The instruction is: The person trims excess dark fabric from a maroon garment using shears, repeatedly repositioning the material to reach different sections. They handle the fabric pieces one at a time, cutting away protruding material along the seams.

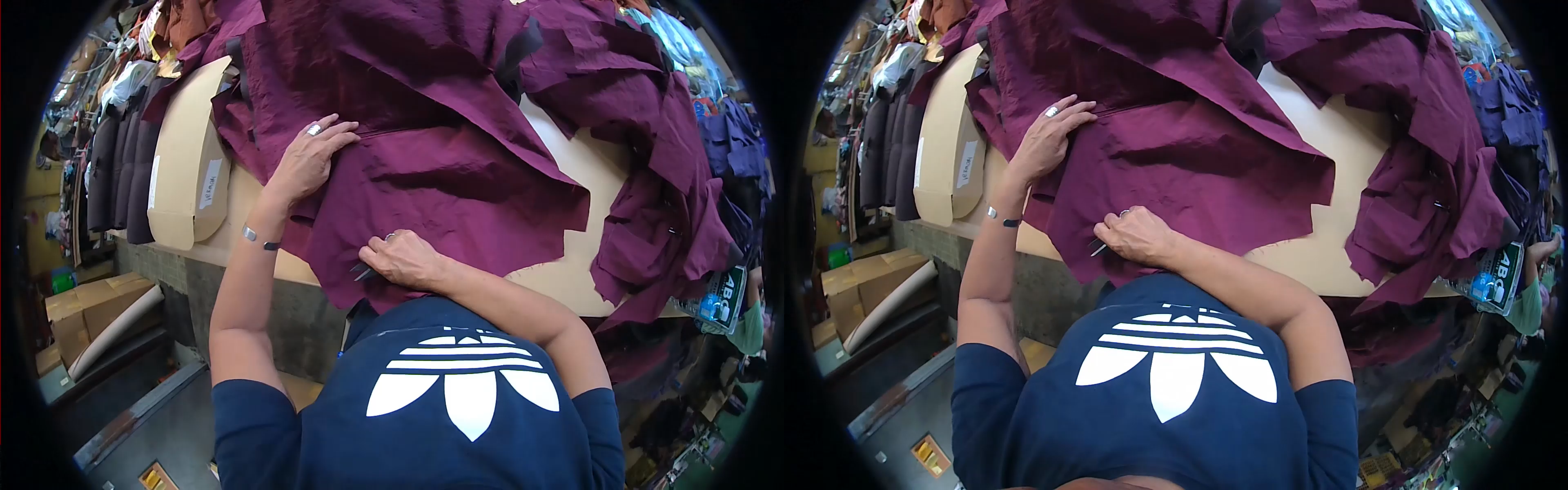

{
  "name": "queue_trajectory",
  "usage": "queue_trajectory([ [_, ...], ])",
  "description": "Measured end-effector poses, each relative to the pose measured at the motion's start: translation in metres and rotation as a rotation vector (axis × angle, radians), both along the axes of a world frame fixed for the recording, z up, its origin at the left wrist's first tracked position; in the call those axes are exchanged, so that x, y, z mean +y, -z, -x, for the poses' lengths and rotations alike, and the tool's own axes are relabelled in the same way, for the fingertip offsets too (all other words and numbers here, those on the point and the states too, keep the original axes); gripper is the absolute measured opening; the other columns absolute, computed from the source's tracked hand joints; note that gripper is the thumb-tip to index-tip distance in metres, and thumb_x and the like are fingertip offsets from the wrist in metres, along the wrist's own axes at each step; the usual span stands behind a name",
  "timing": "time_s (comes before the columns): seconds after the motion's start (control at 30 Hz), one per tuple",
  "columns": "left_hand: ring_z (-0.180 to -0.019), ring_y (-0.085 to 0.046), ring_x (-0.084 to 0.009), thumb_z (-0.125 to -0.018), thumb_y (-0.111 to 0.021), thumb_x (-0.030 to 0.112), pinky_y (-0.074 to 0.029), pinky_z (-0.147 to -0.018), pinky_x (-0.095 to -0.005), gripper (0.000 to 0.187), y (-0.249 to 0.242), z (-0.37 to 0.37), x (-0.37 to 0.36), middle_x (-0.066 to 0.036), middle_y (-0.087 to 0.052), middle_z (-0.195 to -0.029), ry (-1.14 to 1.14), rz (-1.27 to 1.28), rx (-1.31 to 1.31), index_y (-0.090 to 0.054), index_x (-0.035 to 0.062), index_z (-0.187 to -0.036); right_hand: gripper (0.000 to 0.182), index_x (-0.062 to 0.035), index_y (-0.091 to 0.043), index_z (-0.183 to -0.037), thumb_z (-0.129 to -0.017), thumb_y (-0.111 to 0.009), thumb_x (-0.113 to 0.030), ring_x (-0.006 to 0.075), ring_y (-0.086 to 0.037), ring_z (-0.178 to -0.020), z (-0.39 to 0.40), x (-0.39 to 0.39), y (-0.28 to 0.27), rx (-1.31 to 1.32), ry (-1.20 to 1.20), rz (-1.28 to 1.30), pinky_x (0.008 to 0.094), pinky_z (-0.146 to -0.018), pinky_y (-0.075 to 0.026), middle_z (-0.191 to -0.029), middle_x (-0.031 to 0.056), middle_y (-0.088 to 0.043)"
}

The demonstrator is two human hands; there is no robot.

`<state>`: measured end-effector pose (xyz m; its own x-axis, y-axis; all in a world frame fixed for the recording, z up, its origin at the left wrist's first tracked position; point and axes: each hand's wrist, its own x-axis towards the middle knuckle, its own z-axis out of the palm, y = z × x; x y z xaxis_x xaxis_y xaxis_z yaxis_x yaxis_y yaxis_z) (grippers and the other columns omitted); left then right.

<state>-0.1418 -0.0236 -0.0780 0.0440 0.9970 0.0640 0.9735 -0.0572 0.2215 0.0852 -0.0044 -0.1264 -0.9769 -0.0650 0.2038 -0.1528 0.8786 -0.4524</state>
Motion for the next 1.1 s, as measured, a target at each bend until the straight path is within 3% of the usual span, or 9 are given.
queue_trajectory([
  [0.3,-0.124,-0.036,-0.0288,-0.071,-0.048,-0.004,-0.032,-0.101,-0.0391,0.059,-0.007,0.003,-0.019,-0.004,-0.040,-0.133,-0.022,-0.055,0.063,-0.045,0.0175,-0.126,0.016,-0.0073,-0.052,-0.094,-0.078,-0.053,-0.008,0.0379,-0.057,-0.074,-0.035,0.039,-0.034,0.008,0.306,0.677,0.0426,-0.065,-0.045,-0.082,0.0151,-0.057],
  [0.4,-0.124,-0.035,-0.0294,-0.071,-0.050,-0.003,-0.032,-0.101,-0.0401,0.060,-0.018,-0.008,-0.025,-0.004,-0.040,-0.133,0.031,-0.039,0.026,-0.044,0.0183,-0.127,0.007,-0.0036,-0.052,-0.085,-0.086,-0.052,-0.010,0.0069,-0.046,-0.064,-0.065,0.089,-0.060,0.096,0.755,0.975,0.0252,-0.051,-0.039,-0.069,0.0027,-0.049],
  [0.5,-0.124,-0.035,-0.0292,-0.067,-0.064,0.005,-0.033,-0.100,-0.0403,0.065,-0.018,-0.028,-0.024,-0.005,-0.038,-0.134,0.118,-0.023,0.032,-0.043,0.0194,-0.127,0.003,-0.0050,-0.054,-0.085,-0.086,-0.052,-0.008,0.0037,-0.043,-0.067,-0.098,0.142,-0.022,0.283,0.995,0.699,0.0207,-0.058,-0.039,-0.071,-0.0034,-0.047],
  [0.57,-0.122,-0.037,-0.0289,-0.068,-0.065,0.007,-0.034,-0.099,-0.0400,0.064,-0.008,-0.040,-0.019,-0.006,-0.039,-0.133,0.118,0.006,0.039,-0.043,0.0196,-0.126,0.004,-0.0047,-0.054,-0.085,-0.087,-0.051,-0.006,0.0050,-0.044,-0.068,-0.112,0.156,-0.025,0.162,1.247,0.889,0.0202,-0.062,-0.039,-0.075,-0.0024,-0.049],
  [0.63,-0.119,-0.040,-0.0272,-0.069,-0.065,0.008,-0.036,-0.096,-0.0382,0.060,0.005,-0.046,-0.015,-0.007,-0.042,-0.128,0.112,-0.008,-0.006,-0.044,0.0156,-0.124,0.009,-0.0043,-0.056,-0.092,-0.084,-0.054,-0.004,0.0066,-0.046,-0.070,-0.113,0.150,-0.047,0.524,1.171,0.859,0.0212,-0.062,-0.040,-0.085,-0.0001,-0.055],
  [0.8,-0.116,-0.043,-0.0260,-0.069,-0.064,0.006,-0.037,-0.095,-0.0365,0.057,0.016,-0.057,-0.007,-0.008,-0.044,-0.126,0.090,-0.023,-0.081,-0.044,0.0094,-0.123,0.042,-0.0110,-0.056,-0.107,-0.069,-0.069,-0.016,0.0255,-0.061,-0.082,-0.066,0.068,-0.092,0.261,0.449,0.160,0.0279,-0.064,-0.050,-0.107,0.0100,-0.057],
  [0.83,-0.116,-0.043,-0.0259,-0.070,-0.064,0.006,-0.037,-0.095,-0.0365,0.058,0.017,-0.058,-0.005,-0.008,-0.044,-0.125,0.083,-0.024,-0.101,-0.044,0.0098,-0.124,0.045,-0.0134,-0.054,-0.111,-0.069,-0.066,-0.018,0.0209,-0.062,-0.072,-0.058,0.049,-0.081,0.058,0.348,0.105,0.0273,-0.057,-0.050,-0.117,0.0099,-0.054],
  [1.0,-0.119,-0.040,-0.0278,-0.072,-0.064,0.016,-0.036,-0.094,-0.0399,0.063,0.009,-0.063,-0.003,-0.008,-0.041,-0.129,0.167,-0.007,-0.086,-0.040,0.0219,-0.130,0.021,-0.0105,-0.057,-0.092,-0.072,-0.051,-0.012,0.0137,-0.053,-0.052,-0.019,0.016,-0.013,0.213,0.224,-0.432,0.0298,-0.046,-0.045,-0.089,0.0067,-0.055],
  [1.1,-0.124,-0.034,-0.0294,-0.070,-0.065,0.023,-0.032,-0.097,-0.0460,0.068,0.001,-0.067,-0.010,-0.008,-0.035,-0.135,0.190,0.033,-0.039,-0.037,0.0248,-0.132,0.014,-0.0093,-0.056,-0.080,-0.067,-0.055,-0.012,0.0157,-0.053,-0.052,-0.024,0.026,-0.030,0.160,0.135,-0.101,0.0316,-0.049,-0.045,-0.077,0.0060,-0.051],
])
